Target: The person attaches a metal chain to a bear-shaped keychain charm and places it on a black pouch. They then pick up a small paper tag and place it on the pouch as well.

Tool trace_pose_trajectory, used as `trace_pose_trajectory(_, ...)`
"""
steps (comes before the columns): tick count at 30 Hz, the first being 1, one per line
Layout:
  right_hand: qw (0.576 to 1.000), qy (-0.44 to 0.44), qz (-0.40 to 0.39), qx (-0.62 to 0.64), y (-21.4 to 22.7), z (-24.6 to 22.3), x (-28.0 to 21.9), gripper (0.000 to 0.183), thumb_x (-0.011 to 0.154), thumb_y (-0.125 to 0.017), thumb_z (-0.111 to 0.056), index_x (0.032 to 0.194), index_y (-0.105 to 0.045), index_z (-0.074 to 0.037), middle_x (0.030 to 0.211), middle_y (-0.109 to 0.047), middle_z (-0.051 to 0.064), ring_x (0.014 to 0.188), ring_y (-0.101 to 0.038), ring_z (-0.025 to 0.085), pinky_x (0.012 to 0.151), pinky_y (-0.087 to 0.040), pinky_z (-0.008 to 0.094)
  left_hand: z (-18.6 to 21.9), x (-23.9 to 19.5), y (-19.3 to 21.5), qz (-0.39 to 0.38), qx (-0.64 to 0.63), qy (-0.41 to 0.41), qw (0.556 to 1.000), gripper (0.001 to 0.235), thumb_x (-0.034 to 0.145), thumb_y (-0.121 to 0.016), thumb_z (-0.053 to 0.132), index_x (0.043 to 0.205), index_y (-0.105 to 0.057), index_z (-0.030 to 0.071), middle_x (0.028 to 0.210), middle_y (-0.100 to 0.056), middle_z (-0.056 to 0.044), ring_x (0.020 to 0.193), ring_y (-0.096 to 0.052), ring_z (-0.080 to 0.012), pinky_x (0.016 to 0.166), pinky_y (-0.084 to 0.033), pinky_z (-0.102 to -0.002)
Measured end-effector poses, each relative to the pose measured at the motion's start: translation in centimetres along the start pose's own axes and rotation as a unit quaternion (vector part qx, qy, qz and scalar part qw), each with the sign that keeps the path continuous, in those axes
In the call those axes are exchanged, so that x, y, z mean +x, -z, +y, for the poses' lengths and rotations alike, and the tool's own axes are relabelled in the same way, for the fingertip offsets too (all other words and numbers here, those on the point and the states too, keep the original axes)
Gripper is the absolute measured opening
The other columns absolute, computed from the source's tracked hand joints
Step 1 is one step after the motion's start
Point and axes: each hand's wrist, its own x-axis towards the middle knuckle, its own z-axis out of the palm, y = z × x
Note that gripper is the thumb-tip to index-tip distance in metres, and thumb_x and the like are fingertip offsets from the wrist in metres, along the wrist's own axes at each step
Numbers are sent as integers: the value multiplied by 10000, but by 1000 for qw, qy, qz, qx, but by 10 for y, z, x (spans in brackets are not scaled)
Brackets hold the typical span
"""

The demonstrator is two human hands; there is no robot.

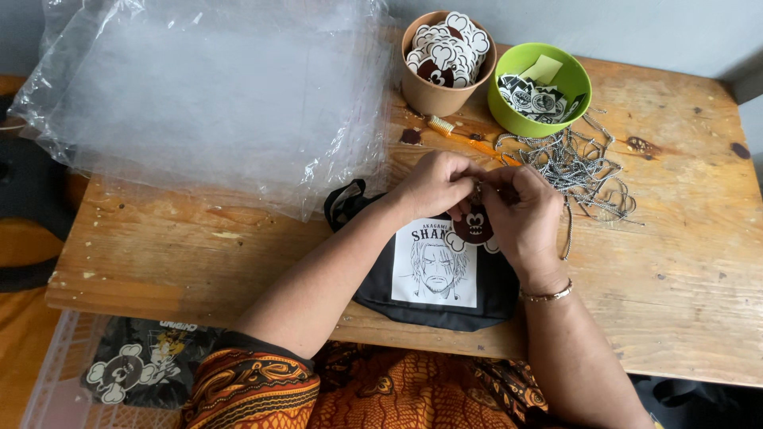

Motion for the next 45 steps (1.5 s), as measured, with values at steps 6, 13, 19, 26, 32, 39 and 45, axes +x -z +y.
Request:
trace_pose_trajectory(6, 1000, 6, -10, -7, 2, -3, -1, 146, 795, -821, 94, 894, -786, -7, 752, -707, 139, 684, -702, 284, 540, -495, 333, 26, -16, 5, -4, -74, 67, 995, 240, 896, -542, -45, 1049, -719, -100, 750, -725, -283, 556, -731, -263, 452, -668, -354)
trace_pose_trajectory(13, 999, 40, -9, -29, 4, -5, 0, 156, 787, -827, 83, 896, -770, -13, 804, -684, 145, 702, -682, 334, 561, -501, 367, 13, -12, 2, -17, -103, 88, 991, 180, 934, -625, 28, 1005, -716, -110, 744, -712, -258, 608, -734, -263, 487, -672, -361)
trace_pose_trajectory(19, 999, 35, -18, -13, 5, -7, 1, 145, 801, -825, 91, 901, -770, 3, 837, -683, 154, 733, -686, 327, 584, -510, 368, 12, -8, 8, -12, -45, 99, 994, 195, 988, -549, 72, 979, -692, -62, 728, -717, -220, 574, -743, -250, 473, -664, -320)
trace_pose_trajectory(26, 999, 1, -46, -8, 9, -11, 3, 135, 791, -871, 7, 839, -745, 1, 724, -634, 134, 651, -657, 304, 551, -479, 365, 13, -9, 8, 22, -102, 146, 984, 272, 937, -590, 192, 935, -673, -66, 735, -701, -263, 616, -746, -299, 536, -667, -403)
trace_pose_trajectory(32, 990, -92, -106, 18, 15, -14, 0, 166, 776, -898, -87, 795, -740, -42, 636, -616, 78, 577, -617, 182, 515, -455, 287, -2, -1, 8, 40, -40, 133, 989, 251, 909, -594, 203, 857, -687, -23, 688, -713, -234, 561, -744, -270, 518, -654, -355)
trace_pose_trajectory(39, 941, -144, -296, 81, 24, -18, 6, 81, 695, -814, -38, 753, -758, -43, 608, -669, 123, 595, -631, 199, 552, -483, 349, -1, -6, 5, 100, 159, 86, 978, 395, 954, -547, 336, 927, -654, -44, 809, -705, -264, 868, -736, -424, 743, -608, -523)
trace_pose_trajectory(45, 924, -141, -345, 87, 21, -5, 1, 134, 695, -896, -114, 713, -770, -71, 561, -667, 82, 540, -619, 173, 495, -462, 301, -2, -5, 6, 121, 170, 97, 973, 392, 969, -534, 369, 947, -635, -10, 814, -719, -251, 909, -729, -427, 733, -591, -529)
